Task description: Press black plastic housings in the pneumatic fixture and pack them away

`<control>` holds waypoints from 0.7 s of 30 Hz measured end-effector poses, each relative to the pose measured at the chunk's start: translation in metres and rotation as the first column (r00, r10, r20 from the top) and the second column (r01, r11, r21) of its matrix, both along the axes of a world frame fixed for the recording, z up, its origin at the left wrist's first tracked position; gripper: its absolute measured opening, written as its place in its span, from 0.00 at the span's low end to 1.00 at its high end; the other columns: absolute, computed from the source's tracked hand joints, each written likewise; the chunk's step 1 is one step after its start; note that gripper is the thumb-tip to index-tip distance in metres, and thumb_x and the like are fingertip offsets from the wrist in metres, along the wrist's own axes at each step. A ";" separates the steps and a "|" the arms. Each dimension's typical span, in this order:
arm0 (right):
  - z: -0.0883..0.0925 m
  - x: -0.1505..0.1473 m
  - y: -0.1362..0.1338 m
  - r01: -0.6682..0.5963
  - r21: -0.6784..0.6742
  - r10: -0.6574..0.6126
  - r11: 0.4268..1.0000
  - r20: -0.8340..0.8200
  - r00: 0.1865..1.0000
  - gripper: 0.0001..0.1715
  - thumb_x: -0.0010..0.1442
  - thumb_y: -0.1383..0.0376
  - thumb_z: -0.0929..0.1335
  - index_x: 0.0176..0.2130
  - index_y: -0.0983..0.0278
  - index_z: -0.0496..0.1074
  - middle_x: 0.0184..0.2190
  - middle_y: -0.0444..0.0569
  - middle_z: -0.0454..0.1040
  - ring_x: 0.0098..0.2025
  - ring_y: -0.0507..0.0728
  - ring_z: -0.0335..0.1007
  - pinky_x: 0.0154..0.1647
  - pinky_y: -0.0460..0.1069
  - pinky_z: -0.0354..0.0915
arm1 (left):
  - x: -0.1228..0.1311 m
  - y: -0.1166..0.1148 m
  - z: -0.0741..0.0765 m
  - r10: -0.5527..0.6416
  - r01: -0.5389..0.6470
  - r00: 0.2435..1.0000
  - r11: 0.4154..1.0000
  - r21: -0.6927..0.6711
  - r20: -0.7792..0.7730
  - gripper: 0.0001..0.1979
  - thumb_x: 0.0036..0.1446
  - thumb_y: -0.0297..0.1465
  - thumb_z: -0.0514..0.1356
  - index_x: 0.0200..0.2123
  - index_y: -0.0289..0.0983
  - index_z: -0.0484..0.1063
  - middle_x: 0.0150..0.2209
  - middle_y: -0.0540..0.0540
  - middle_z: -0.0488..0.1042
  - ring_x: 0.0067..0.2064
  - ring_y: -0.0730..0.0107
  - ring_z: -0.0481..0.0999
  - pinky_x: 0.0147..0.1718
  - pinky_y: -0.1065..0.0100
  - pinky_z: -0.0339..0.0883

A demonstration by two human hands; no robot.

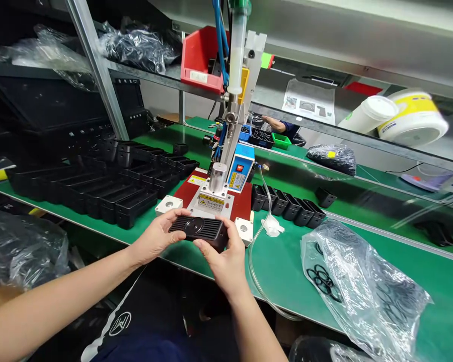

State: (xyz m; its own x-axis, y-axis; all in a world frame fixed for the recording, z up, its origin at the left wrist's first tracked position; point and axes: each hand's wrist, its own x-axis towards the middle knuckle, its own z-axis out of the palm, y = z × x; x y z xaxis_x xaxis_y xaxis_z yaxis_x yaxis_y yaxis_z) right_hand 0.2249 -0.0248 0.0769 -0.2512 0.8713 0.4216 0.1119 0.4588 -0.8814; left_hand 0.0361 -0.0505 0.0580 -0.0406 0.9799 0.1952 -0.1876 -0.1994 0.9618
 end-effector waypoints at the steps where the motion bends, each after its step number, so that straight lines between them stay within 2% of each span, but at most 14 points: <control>1: 0.002 -0.001 0.009 -0.041 0.005 0.041 0.999 -0.058 0.997 0.31 0.52 0.57 0.75 0.52 0.57 0.65 0.47 0.50 0.72 0.47 0.59 0.72 0.48 0.55 0.71 | 0.000 0.008 0.008 0.051 -0.050 0.998 0.998 0.050 -0.024 0.31 0.43 0.43 0.72 0.47 0.37 0.67 0.46 0.42 0.73 0.48 0.61 0.73 0.50 0.59 0.66; 3: 0.009 -0.003 0.030 -0.094 0.061 0.102 0.994 -0.154 0.983 0.33 0.54 0.59 0.74 0.55 0.56 0.61 0.51 0.51 0.71 0.51 0.59 0.71 0.52 0.56 0.69 | 0.000 0.027 0.026 0.132 -0.119 0.989 0.979 0.167 -0.068 0.32 0.42 0.41 0.72 0.48 0.37 0.66 0.45 0.42 0.73 0.47 0.61 0.73 0.49 0.61 0.67; 6: 0.028 -0.009 0.064 -0.074 0.192 0.116 0.979 -0.218 0.969 0.35 0.56 0.59 0.73 0.58 0.57 0.59 0.55 0.53 0.68 0.56 0.59 0.68 0.58 0.57 0.65 | 0.001 0.060 0.053 0.201 -0.161 0.975 0.937 0.311 -0.099 0.31 0.44 0.42 0.71 0.48 0.37 0.66 0.45 0.42 0.73 0.45 0.63 0.74 0.46 0.63 0.69; 10: 0.055 -0.016 0.106 -0.052 0.243 0.110 0.969 -0.232 0.966 0.27 0.57 0.58 0.72 0.54 0.58 0.65 0.53 0.50 0.70 0.53 0.58 0.69 0.57 0.56 0.65 | 0.002 0.102 0.077 0.298 -0.209 0.942 0.879 0.428 -0.152 0.27 0.54 0.45 0.63 0.53 0.37 0.65 0.47 0.42 0.73 0.46 0.64 0.74 0.47 0.64 0.68; 12: 0.062 -0.021 0.123 -0.046 0.233 0.099 0.971 -0.223 0.970 0.24 0.56 0.57 0.72 0.51 0.58 0.68 0.51 0.49 0.71 0.50 0.57 0.70 0.54 0.55 0.66 | 0.000 0.120 0.081 0.382 -0.269 0.905 0.856 0.442 -0.188 0.23 0.58 0.44 0.59 0.53 0.37 0.66 0.49 0.42 0.73 0.48 0.63 0.73 0.50 0.63 0.66; 15: 0.063 -0.027 0.140 -0.019 0.186 0.055 0.982 -0.188 0.981 0.22 0.54 0.55 0.72 0.47 0.60 0.70 0.45 0.49 0.74 0.44 0.57 0.71 0.49 0.54 0.67 | -0.003 0.138 0.080 0.451 -0.339 0.868 0.843 0.418 -0.206 0.17 0.62 0.40 0.54 0.50 0.37 0.68 0.49 0.43 0.73 0.50 0.63 0.72 0.52 0.62 0.64; 17: 0.060 -0.029 0.144 -0.015 0.164 0.042 0.986 -0.164 0.986 0.22 0.54 0.54 0.71 0.46 0.61 0.70 0.42 0.48 0.75 0.40 0.56 0.71 0.45 0.53 0.68 | -0.004 0.144 0.077 0.452 -0.342 0.866 0.847 0.407 -0.213 0.15 0.62 0.37 0.53 0.48 0.37 0.70 0.48 0.43 0.74 0.49 0.64 0.73 0.51 0.62 0.66; 21: 0.059 -0.027 0.146 -0.041 0.158 0.064 0.987 -0.140 0.988 0.21 0.54 0.54 0.72 0.45 0.60 0.71 0.41 0.47 0.75 0.39 0.55 0.70 0.43 0.51 0.67 | -0.004 0.146 0.071 0.479 -0.367 0.849 0.838 0.403 -0.222 0.15 0.62 0.35 0.51 0.48 0.36 0.70 0.47 0.43 0.75 0.48 0.64 0.73 0.51 0.62 0.66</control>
